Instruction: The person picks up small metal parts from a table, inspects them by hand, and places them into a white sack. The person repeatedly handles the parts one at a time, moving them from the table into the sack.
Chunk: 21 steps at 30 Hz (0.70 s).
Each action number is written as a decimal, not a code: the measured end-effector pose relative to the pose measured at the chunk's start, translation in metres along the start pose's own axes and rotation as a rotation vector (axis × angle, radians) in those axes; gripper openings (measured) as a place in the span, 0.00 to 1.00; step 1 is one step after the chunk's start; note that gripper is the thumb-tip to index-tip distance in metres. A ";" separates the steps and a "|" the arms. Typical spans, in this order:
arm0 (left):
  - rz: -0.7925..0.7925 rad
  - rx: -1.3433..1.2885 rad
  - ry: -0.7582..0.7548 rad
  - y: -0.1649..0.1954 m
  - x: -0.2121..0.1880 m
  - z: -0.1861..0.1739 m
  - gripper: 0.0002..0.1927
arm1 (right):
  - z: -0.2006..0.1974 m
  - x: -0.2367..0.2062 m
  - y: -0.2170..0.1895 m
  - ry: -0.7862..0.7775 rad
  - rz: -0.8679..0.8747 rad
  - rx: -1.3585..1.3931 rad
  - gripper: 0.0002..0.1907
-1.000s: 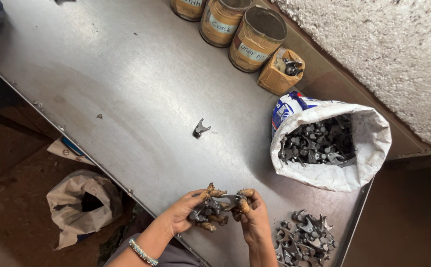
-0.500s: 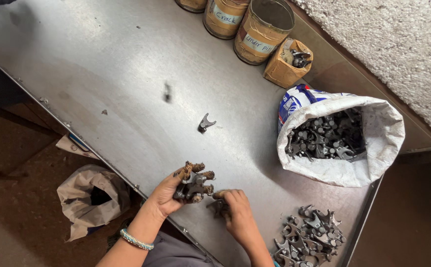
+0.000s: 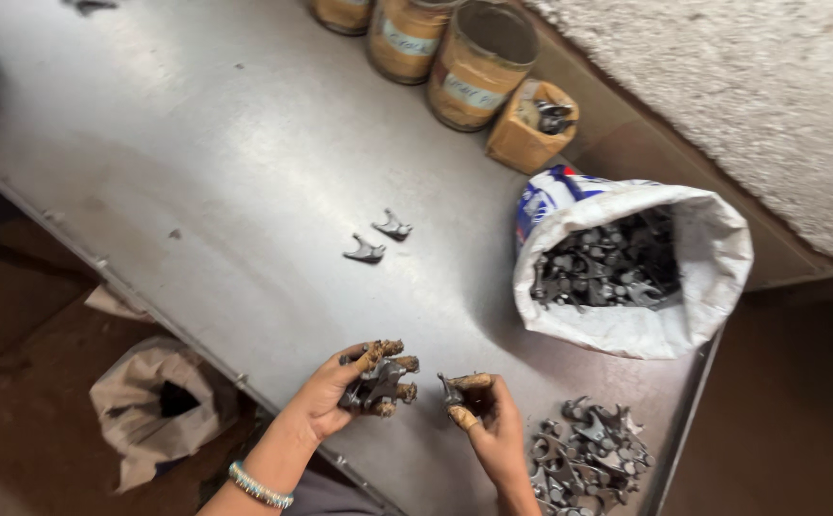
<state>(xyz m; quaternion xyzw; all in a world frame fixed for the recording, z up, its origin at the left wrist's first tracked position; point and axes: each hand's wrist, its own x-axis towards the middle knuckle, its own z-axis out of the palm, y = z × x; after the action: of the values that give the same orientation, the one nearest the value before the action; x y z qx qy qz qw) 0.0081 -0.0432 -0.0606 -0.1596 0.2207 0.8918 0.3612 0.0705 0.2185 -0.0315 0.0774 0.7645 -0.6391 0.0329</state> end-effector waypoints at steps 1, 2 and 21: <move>-0.002 0.010 0.043 -0.001 0.002 0.007 0.23 | -0.003 0.001 0.000 -0.012 0.028 0.123 0.14; -0.007 0.022 0.080 -0.004 0.005 0.014 0.22 | -0.008 0.001 -0.001 0.024 0.068 0.176 0.13; 0.943 1.014 -0.122 -0.009 0.145 0.169 0.17 | -0.069 0.103 -0.084 0.579 -0.395 0.109 0.11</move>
<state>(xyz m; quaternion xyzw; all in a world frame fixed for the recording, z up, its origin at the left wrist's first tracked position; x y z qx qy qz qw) -0.1067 0.1318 0.0160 0.1922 0.6352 0.7477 -0.0230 -0.0414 0.2794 0.0475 0.1079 0.7071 -0.6245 -0.3136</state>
